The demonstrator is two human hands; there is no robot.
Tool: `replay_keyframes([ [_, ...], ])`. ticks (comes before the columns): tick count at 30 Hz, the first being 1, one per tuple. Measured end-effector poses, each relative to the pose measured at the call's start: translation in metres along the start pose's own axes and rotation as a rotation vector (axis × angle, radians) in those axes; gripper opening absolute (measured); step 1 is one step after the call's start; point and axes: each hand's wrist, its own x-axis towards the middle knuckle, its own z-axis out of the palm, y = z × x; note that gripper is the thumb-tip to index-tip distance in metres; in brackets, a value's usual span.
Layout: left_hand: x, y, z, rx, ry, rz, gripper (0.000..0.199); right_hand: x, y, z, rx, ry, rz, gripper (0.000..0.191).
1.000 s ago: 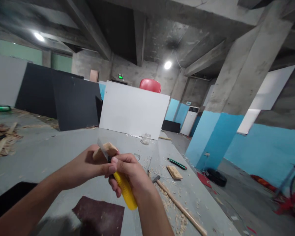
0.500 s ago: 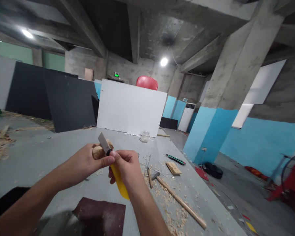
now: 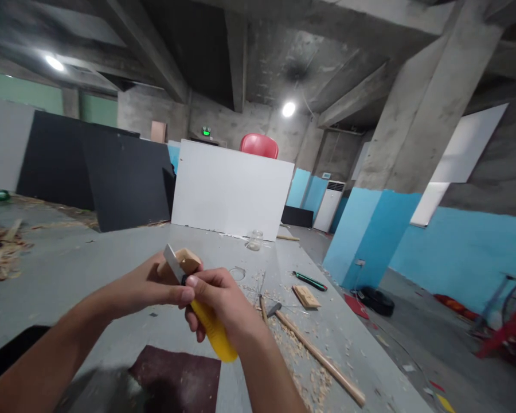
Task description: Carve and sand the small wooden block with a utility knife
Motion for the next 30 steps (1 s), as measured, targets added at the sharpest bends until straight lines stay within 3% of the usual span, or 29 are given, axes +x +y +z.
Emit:
replay_keyframes([
  [4, 0.002, 0.004, 0.013, 0.135, 0.031, 0.009, 0.017, -0.001, -0.005, -0.008, -0.038, 0.012, -0.035, 0.04],
  [9, 0.005, 0.009, 0.025, 0.349, 0.265, -0.01, 0.023, 0.004, -0.007, -0.009, -0.085, 0.099, -0.136, 0.045],
  [12, 0.005, 0.007, 0.021, 0.436, 0.325, -0.055, 0.028, 0.009, -0.001, -0.003, -0.08, 0.2, -0.187, 0.045],
  [17, 0.009, -0.004, 0.006, 0.502, 0.331, -0.131, 0.036, 0.021, 0.014, 0.003, -0.121, 0.388, -0.247, 0.047],
  [22, 0.012, -0.011, -0.008, 0.435, 0.269, -0.105, 0.039, 0.031, 0.024, 0.0, -0.219, 0.468, -0.296, 0.053],
  [26, 0.009, -0.007, -0.015, 0.385, 0.212, -0.113, 0.038, 0.029, 0.021, 0.0, -0.276, 0.395, -0.278, 0.053],
  [30, 0.004, 0.002, -0.012, 0.286, 0.05, -0.104, 0.037, 0.017, 0.011, 0.0, -0.198, 0.162, -0.188, 0.045],
])
